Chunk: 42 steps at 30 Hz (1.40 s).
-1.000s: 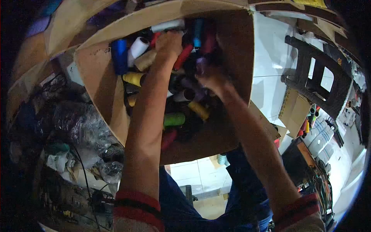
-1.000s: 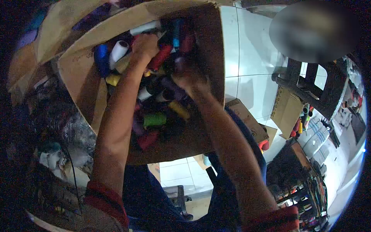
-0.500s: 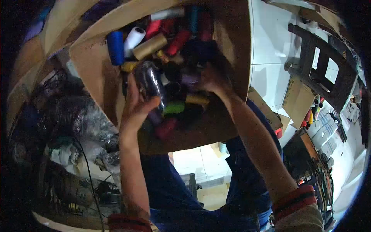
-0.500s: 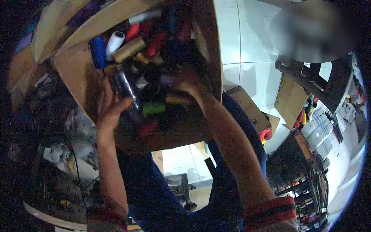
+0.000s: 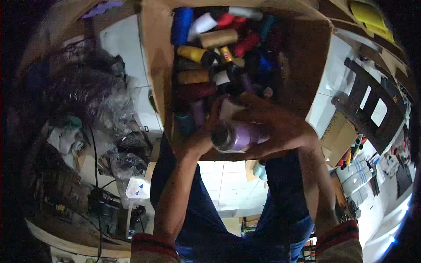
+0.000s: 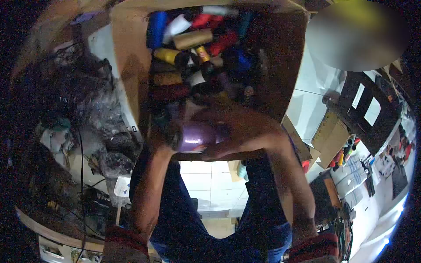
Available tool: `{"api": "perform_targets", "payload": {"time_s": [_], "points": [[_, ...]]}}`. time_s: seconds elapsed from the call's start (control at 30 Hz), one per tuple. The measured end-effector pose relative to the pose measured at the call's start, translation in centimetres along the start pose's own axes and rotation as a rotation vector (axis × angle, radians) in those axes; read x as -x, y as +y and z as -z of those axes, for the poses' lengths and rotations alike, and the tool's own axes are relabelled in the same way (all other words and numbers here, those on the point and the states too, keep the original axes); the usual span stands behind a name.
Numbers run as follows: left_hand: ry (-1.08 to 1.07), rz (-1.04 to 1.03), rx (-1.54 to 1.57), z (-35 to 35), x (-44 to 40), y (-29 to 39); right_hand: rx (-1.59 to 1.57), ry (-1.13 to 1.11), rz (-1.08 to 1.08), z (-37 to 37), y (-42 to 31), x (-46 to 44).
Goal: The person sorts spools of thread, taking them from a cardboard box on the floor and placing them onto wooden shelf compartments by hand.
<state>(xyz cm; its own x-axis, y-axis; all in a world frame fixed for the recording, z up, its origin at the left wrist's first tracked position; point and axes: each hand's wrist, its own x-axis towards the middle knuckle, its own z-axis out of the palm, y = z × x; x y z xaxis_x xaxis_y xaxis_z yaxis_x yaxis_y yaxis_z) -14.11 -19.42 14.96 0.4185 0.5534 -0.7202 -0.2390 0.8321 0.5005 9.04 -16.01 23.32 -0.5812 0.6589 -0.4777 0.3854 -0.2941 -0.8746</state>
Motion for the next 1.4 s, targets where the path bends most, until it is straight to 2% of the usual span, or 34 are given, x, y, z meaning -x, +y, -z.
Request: {"api": "perform_targets", "payload": {"time_s": [0.07,0.17,0.23,0.27,0.33,0.4,0.47,0.6,0.7,0.8,0.9,0.97,1.0,1.07,1.13,1.27,1.33,1.4], "points": [[-0.039,0.025,0.242,-0.1,0.5,-0.3,-0.175,0.112,0.013,-2.8,-0.4,-0.3],[-0.097,0.002,0.379,0.6,0.8,0.1,-0.489,0.357,0.061,-4.8,-1.1,-0.3],[-0.122,-0.022,0.435,0.9,0.7,0.4,-1.207,0.555,-0.115,-6.6,-1.8,0.4],[-0.141,-0.029,0.456,1.0,0.7,0.6,-1.071,0.597,-0.317,-6.2,-1.9,0.5],[-0.181,-0.040,0.487,1.2,0.5,1.0,-0.691,0.567,-0.393,-6.6,-2.6,-0.3],[-0.244,-0.055,0.480,2.1,0.2,1.1,-0.487,0.556,-0.355,-7.5,-3.4,-1.4],[-0.174,-0.060,0.458,2.1,0.2,0.8,-0.309,0.593,-0.320,-8.6,-4.4,-2.5],[-0.272,-0.226,0.552,2.0,0.3,1.7,-0.098,0.619,-0.218,-8.9,-6.5,-2.3],[-0.405,-0.292,0.556,1.5,-0.9,2.9,-0.328,0.541,-0.108,-8.0,-6.8,-1.2],[-0.476,-0.209,0.634,1.5,-0.5,3.7,-0.739,0.592,-0.180,-7.6,-5.4,-0.3],[-0.533,-0.123,0.700,1.8,0.5,4.4,-0.898,0.832,-0.256,-6.9,-1.4,0.1],[-0.567,-0.083,0.728,1.9,0.9,4.8,-0.558,0.539,-0.822,-5.7,3.3,0.4],[-0.583,-0.067,0.736,1.8,1.0,5.0,-0.390,0.434,-0.923,-6.5,6.1,0.6],[-0.603,-0.051,0.747,1.8,1.2,5.3,-0.125,0.346,-1.000,-9.8,11.3,0.8],[-0.605,-0.041,0.750,2.0,1.1,5.5,-0.013,0.418,-1.009,-12.7,15.0,0.8],[-0.521,-0.014,0.718,2.2,1.3,6.1,0.087,0.611,-1.045,-15.3,18.8,-1.2],[-0.607,-0.093,0.701,2.2,0.5,5.4,0.093,0.643,-1.095,-15.7,20.1,-2.4],[-0.560,-0.050,0.667,2.4,0.7,4.9,0.065,0.655,-1.138,-16.2,20.8,-3.1]]}}
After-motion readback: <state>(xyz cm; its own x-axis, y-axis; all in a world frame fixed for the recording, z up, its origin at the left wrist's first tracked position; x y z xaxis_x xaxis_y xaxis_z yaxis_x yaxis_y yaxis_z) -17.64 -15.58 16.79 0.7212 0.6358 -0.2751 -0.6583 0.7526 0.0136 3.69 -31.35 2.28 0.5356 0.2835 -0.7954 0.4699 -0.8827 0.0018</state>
